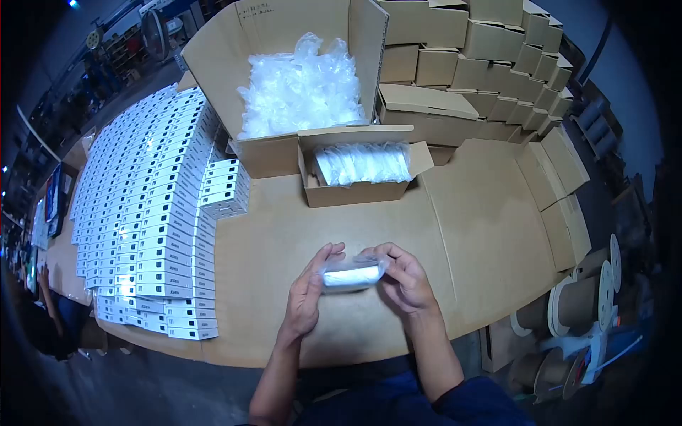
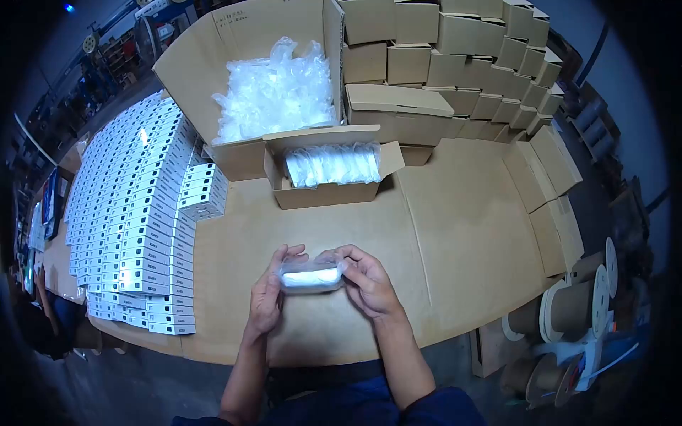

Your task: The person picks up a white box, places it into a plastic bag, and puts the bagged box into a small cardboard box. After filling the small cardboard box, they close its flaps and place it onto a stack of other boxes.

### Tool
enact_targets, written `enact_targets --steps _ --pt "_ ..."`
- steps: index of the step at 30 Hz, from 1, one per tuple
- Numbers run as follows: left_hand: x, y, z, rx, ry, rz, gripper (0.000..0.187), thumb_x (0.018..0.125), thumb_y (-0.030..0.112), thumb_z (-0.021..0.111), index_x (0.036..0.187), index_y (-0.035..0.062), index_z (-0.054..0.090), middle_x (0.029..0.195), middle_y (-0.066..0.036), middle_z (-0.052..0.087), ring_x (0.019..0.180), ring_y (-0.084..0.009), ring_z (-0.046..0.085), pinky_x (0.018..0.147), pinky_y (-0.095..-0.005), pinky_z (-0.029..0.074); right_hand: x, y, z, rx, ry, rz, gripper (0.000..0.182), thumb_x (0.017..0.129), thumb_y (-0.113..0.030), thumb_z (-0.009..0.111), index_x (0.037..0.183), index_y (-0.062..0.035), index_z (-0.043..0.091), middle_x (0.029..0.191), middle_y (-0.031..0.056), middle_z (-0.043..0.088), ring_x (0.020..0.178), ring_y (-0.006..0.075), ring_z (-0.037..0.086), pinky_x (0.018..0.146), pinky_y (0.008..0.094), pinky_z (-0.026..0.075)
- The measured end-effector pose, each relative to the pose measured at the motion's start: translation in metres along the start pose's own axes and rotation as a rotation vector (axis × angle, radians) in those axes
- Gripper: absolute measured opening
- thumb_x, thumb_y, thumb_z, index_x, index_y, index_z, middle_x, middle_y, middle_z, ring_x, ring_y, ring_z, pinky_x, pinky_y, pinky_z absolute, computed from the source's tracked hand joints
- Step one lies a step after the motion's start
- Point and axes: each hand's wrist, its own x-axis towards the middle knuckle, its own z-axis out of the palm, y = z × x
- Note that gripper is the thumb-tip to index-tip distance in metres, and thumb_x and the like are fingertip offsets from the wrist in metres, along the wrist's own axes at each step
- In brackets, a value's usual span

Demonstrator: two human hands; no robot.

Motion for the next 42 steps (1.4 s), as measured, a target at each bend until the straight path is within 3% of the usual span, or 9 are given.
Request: enact_targets --steps 2,6,10,14,22,29,33,38,42 --pt "-0.002 -0.011 -0.007 0.024 -0.074 0.043 0.058 0.115 0.033 0.031 0.16 -0.0029 0.028 0.151 -0.027 0.048 0.137 -0.0345 0.052 0.117 -0.045 0.039 0.0 0.006 -0.001 0.009 0.003 -0.034 0.022 0.104 -0.014 0.06 0.12 0.0015 0.058 0.126 0.0244 0.064 0.126 0.0312 0.06 0.113 0.0434 0.043" --pt "0.001 -0.005 0.004 -0.209 0.117 -0.018 0.058 0.115 0.032 0.029 0.16 -0.0051 0.024 0.146 -0.026 0.052 0.133 -0.0305 0.055 0.114 -0.0423 0.042 0.001 0.003 0.001 0.2 -0.052 -0.041 0.045 0.099 -0.013 0.07 0.136 -0.0011 0.048 0.141 0.023 0.056 0.132 0.0271 0.055 0.115 0.0396 0.04" --pt "0.004 -0.003 0.013 -0.246 0.184 -0.025 0.058 0.115 0.031 0.03 0.16 -0.0055 0.024 0.141 -0.022 0.055 0.13 -0.0267 0.056 0.113 -0.0391 0.043 -0.005 0.015 0.013 -0.325 -0.005 -0.149 0.063 0.089 -0.002 0.08 0.141 -0.0001 0.046 0.134 0.0167 0.06 0.126 0.0213 0.058 0.109 0.0357 0.046" --pt "0.005 0.009 0.016 -0.067 0.122 -0.068 0.054 0.114 0.024 0.039 0.16 -0.0022 0.028 0.141 -0.019 0.055 0.132 -0.023 0.053 0.113 -0.0363 0.041 -0.007 0.023 0.018 -0.289 0.192 -0.11 0.035 0.095 0.003 0.072 0.128 0.0038 0.059 0.121 0.0105 0.067 0.114 0.0163 0.064 0.103 0.0304 0.05" --pt "-0.001 -0.009 0.01 -0.171 0.159 -0.273 0.032 0.111 0.02 0.051 0.129 -0.0038 0.062 0.118 -0.012 0.068 0.112 -0.0179 0.064 0.102 -0.0337 0.051 -0.008 0.014 0.012 -0.579 0.071 -0.211 0.014 0.098 0.0 0.069 0.111 0.0039 0.071 0.119 0.014 0.073 0.11 0.0163 0.065 0.097 0.0313 0.052" --pt "0.003 -0.005 0.018 -0.165 0.285 -0.261 0.03 0.111 0.02 0.052 0.112 -0.0039 0.07 0.111 -0.01 0.072 0.103 -0.0162 0.067 0.094 -0.0325 0.056 -0.005 0.007 0.023 -0.392 0.334 -0.254 0.022 0.105 -0.011 0.062 0.108 0.0071 0.073 0.122 0.0189 0.072 0.109 0.019 0.067 0.098 0.0319 0.052" --pt "0.005 -0.008 0.014 -0.188 0.305 -0.264 0.03 0.111 0.021 0.053 0.113 -0.0039 0.07 0.11 -0.01 0.072 0.102 -0.016 0.068 0.093 -0.0322 0.056 -0.006 -0.002 0.016 -0.662 0.005 -0.552 0.017 0.097 -0.005 0.068 0.111 -0.0016 0.078 0.137 0.0213 0.064 0.117 0.0259 0.065 0.105 0.0357 0.048" --pt "0.002 -0.014 0.015 -0.129 0.31 -0.252 0.028 0.111 0.02 0.051 0.111 -0.0027 0.066 0.103 -0.009 0.07 0.099 -0.0134 0.065 0.09 -0.0321 0.056 -0.01 -0.012 0.007 -1.094 -0.051 -0.27 0.035 0.079 0.0 0.082 0.113 -0.0041 0.078 0.107 0.0133 0.077 0.101 0.0245 0.07 0.094 0.0368 0.052" --pt "0.003 -0.018 0.012 -0.365 0.339 -0.257 0.025 0.113 0.019 0.046 0.124 -0.0009 0.055 0.102 -0.01 0.067 0.096 -0.0129 0.064 0.09 -0.0315 0.054 -0.008 -0.021 0.015 -1.058 -0.003 -0.243 0.035 0.078 -0.003 0.085 0.113 -0.0037 0.078 0.106 0.0143 0.078 0.101 0.0254 0.072 0.093 0.0374 0.053"
